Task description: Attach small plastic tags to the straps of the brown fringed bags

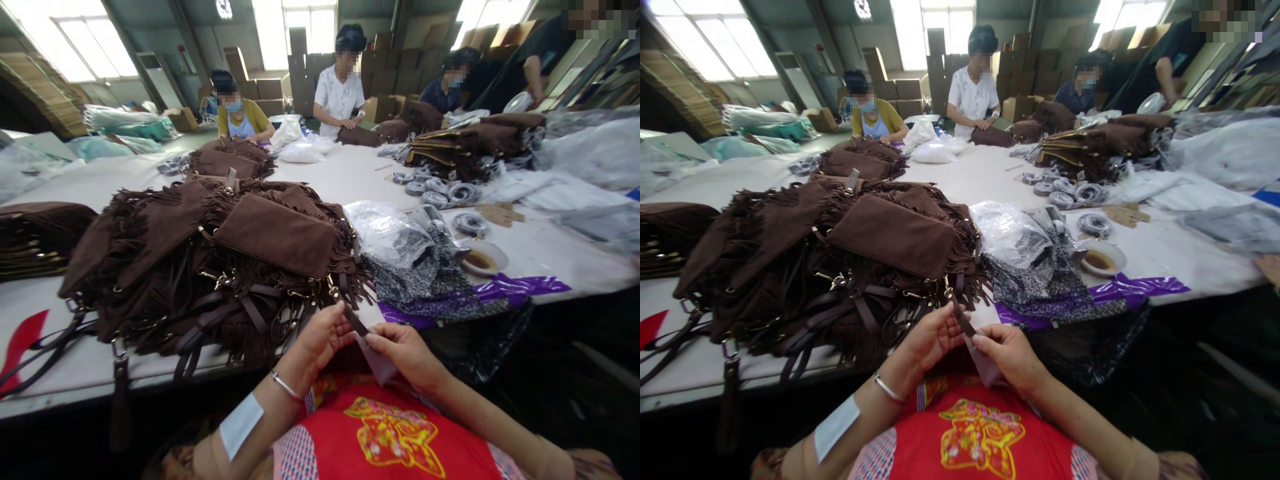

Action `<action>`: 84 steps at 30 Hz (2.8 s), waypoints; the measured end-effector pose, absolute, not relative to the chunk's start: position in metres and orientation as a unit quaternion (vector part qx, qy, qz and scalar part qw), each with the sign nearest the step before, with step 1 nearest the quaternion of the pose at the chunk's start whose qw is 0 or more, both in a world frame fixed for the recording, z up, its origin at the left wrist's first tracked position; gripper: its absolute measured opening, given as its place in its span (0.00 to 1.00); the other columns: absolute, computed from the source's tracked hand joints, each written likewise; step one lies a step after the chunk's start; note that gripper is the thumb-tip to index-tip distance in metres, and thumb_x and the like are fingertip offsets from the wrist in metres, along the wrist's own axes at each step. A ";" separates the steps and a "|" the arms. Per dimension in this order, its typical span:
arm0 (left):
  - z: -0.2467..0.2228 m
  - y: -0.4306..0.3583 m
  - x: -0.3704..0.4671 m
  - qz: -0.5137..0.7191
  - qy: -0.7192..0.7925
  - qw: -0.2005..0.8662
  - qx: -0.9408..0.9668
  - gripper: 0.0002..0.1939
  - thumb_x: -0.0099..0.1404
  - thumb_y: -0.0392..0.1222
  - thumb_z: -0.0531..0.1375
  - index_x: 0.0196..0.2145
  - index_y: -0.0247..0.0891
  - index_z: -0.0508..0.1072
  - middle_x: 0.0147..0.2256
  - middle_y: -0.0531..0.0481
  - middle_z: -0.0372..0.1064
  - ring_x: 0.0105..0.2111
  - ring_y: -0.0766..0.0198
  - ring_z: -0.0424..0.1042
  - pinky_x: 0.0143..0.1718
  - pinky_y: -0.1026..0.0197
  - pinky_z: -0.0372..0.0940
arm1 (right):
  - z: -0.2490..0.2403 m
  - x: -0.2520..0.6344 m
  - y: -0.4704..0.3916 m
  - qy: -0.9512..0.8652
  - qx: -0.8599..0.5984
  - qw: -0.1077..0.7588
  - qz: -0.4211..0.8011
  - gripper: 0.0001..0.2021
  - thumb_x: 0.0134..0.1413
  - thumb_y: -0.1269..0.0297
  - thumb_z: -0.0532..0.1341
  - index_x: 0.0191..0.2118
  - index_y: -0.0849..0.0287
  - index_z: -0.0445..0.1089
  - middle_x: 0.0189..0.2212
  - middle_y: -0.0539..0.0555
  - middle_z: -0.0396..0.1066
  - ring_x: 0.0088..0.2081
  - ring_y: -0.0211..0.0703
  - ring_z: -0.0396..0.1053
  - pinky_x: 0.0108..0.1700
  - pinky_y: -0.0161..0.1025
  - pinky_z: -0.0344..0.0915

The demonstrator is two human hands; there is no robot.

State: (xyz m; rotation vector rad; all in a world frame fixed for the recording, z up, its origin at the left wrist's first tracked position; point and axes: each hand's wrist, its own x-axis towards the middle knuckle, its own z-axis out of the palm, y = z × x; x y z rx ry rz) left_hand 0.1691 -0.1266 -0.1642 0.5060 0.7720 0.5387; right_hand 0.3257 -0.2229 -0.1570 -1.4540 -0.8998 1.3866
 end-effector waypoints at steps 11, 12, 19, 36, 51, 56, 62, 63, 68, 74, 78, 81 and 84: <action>-0.165 -0.101 0.205 0.384 0.426 0.800 0.177 0.05 0.57 0.34 0.65 0.33 0.34 0.75 0.31 0.47 0.75 0.29 0.65 0.74 0.32 0.62 0.70 | -0.164 0.337 -0.247 -0.299 -0.633 0.438 0.564 0.18 0.43 0.50 0.68 0.29 0.64 0.77 0.24 0.53 0.74 0.24 0.37 0.64 0.28 0.34 0.58; -0.163 -0.108 0.204 0.390 0.427 0.791 0.200 0.06 0.56 0.35 0.66 0.34 0.34 0.75 0.31 0.47 0.76 0.30 0.64 0.74 0.32 0.62 0.70 | -0.163 0.338 -0.247 -0.307 -0.647 0.427 0.552 0.19 0.44 0.49 0.67 0.29 0.64 0.77 0.22 0.53 0.73 0.23 0.37 0.64 0.26 0.34 0.58; -0.160 -0.144 0.194 0.358 0.430 0.785 0.265 0.18 0.51 0.50 0.68 0.34 0.31 0.78 0.35 0.41 0.76 0.31 0.61 0.73 0.31 0.61 0.67 | -0.166 0.325 -0.213 -0.360 -0.647 0.438 0.510 0.20 0.45 0.47 0.65 0.30 0.63 0.78 0.24 0.54 0.76 0.25 0.43 0.69 0.26 0.36 0.61; -0.179 -0.137 0.187 0.435 0.459 0.754 0.179 0.16 0.49 0.48 0.70 0.27 0.34 0.72 0.27 0.49 0.72 0.28 0.64 0.72 0.32 0.62 0.66 | -0.162 0.310 -0.188 -0.348 -0.633 0.465 0.513 0.18 0.46 0.51 0.66 0.34 0.63 0.79 0.26 0.54 0.77 0.26 0.42 0.69 0.30 0.37 0.62; -0.194 -0.147 0.162 0.404 0.464 0.660 0.431 0.14 0.56 0.47 0.65 0.35 0.35 0.79 0.35 0.45 0.77 0.33 0.59 0.73 0.34 0.62 0.67 | -0.173 0.295 -0.147 -0.411 -0.649 0.450 0.456 0.16 0.45 0.54 0.64 0.33 0.62 0.79 0.28 0.56 0.78 0.31 0.47 0.72 0.33 0.40 0.65; -0.185 -0.154 0.156 0.390 0.427 0.711 0.399 0.15 0.54 0.46 0.67 0.38 0.35 0.79 0.38 0.43 0.77 0.36 0.57 0.74 0.37 0.60 0.69 | -0.178 0.293 -0.153 -0.344 -0.615 0.498 0.506 0.18 0.42 0.52 0.67 0.35 0.61 0.76 0.26 0.52 0.75 0.26 0.41 0.68 0.29 0.37 0.64; -0.184 -0.161 0.155 0.367 0.464 0.689 0.419 0.13 0.54 0.47 0.66 0.34 0.36 0.79 0.33 0.45 0.77 0.29 0.62 0.73 0.27 0.65 0.65 | -0.178 0.292 -0.161 -0.309 -0.634 0.492 0.510 0.22 0.43 0.48 0.66 0.38 0.61 0.76 0.20 0.47 0.68 0.20 0.35 0.60 0.22 0.34 0.56; -0.185 -0.161 0.155 0.371 0.470 0.679 0.425 0.13 0.55 0.47 0.66 0.34 0.36 0.79 0.32 0.46 0.77 0.28 0.62 0.73 0.27 0.65 0.65 | -0.178 0.291 -0.162 -0.296 -0.630 0.497 0.518 0.22 0.43 0.48 0.66 0.39 0.61 0.76 0.21 0.48 0.68 0.21 0.36 0.60 0.22 0.34 0.56; -0.191 -0.160 0.155 0.393 0.485 0.644 0.443 0.13 0.59 0.48 0.62 0.34 0.36 0.78 0.28 0.48 0.75 0.25 0.63 0.71 0.25 0.64 0.65 | -0.179 0.288 -0.165 -0.241 -0.579 0.522 0.578 0.23 0.42 0.51 0.68 0.42 0.62 0.74 0.23 0.49 0.71 0.23 0.36 0.63 0.25 0.34 0.59; -0.192 -0.161 0.153 0.424 0.478 0.631 0.441 0.10 0.55 0.45 0.66 0.33 0.38 0.76 0.30 0.49 0.74 0.27 0.64 0.71 0.29 0.65 0.65 | -0.175 0.287 -0.166 -0.240 -0.581 0.520 0.578 0.25 0.41 0.53 0.69 0.45 0.62 0.74 0.25 0.51 0.73 0.23 0.36 0.64 0.25 0.34 0.59; -0.191 -0.162 0.150 0.407 0.467 0.632 0.466 0.09 0.57 0.46 0.65 0.35 0.40 0.76 0.33 0.48 0.74 0.31 0.63 0.71 0.33 0.64 0.66 | -0.175 0.285 -0.167 -0.241 -0.584 0.521 0.575 0.25 0.42 0.54 0.68 0.47 0.61 0.73 0.23 0.49 0.72 0.22 0.35 0.63 0.24 0.34 0.59; -0.188 -0.160 0.149 0.385 0.449 0.634 0.498 0.11 0.60 0.46 0.62 0.40 0.41 0.77 0.38 0.45 0.75 0.31 0.62 0.71 0.33 0.63 0.66 | -0.180 0.284 -0.167 -0.245 -0.593 0.517 0.566 0.25 0.43 0.54 0.67 0.47 0.62 0.73 0.23 0.49 0.72 0.22 0.35 0.63 0.25 0.34 0.59; -0.184 -0.156 0.151 0.375 0.438 0.637 0.512 0.13 0.60 0.45 0.61 0.42 0.41 0.78 0.34 0.46 0.75 0.28 0.63 0.68 0.30 0.63 0.64 | -0.183 0.284 -0.167 -0.260 -0.606 0.507 0.555 0.25 0.44 0.53 0.66 0.47 0.62 0.73 0.24 0.51 0.73 0.22 0.36 0.64 0.25 0.36 0.61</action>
